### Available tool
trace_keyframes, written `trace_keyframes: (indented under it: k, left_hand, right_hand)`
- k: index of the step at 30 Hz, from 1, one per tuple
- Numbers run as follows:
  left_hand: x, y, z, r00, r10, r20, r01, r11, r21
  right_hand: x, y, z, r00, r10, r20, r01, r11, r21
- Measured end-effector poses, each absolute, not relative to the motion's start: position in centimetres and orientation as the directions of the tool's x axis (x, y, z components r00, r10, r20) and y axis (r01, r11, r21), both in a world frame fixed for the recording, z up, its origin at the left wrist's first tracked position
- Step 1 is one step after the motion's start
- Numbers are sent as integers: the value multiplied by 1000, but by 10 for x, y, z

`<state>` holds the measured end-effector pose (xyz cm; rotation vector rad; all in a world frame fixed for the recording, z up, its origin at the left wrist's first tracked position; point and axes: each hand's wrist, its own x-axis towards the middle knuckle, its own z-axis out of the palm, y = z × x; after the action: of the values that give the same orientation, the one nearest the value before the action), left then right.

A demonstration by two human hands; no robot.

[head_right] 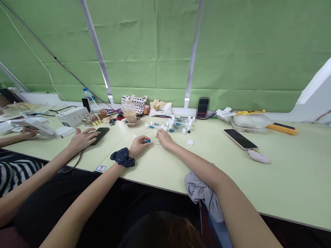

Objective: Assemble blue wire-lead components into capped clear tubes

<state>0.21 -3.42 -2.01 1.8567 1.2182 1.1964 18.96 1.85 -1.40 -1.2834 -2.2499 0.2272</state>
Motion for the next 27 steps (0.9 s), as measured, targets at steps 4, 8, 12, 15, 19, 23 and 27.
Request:
trace_keyframes:
  k: [4, 8, 12, 15, 19, 23, 27]
  left_hand:
    - [2, -36, -19, 153, 937, 315, 418, -350, 838]
    - [2, -39, -17, 143, 954, 263, 460, -300, 836]
    - [2, -41, -15, 145, 962, 230, 415, -270, 869]
    - [3, -42, -14, 141, 966, 215, 399, -255, 881]
    - [3, -42, -14, 159, 961, 227, 371, -271, 888]
    - [3, -42, -15, 169, 957, 235, 361, -282, 889]
    - [3, -43, -14, 169, 958, 231, 411, -282, 867]
  right_hand:
    - [194, 20, -3, -306, 839, 450, 610, 536, -583]
    - [194, 16, 1, -421, 821, 385, 255, 515, -819]
    - [192, 10, 2, -514, 781, 355, 46, 439, -898]
    - [191, 10, 1, -510, 782, 358, 16, 424, -905]
    - [192, 13, 1, -492, 802, 339, -2, 389, -921]
    - [193, 13, 2, -504, 811, 296, -31, 326, -945]
    - [194, 11, 4, -505, 825, 255, -23, 283, -959]
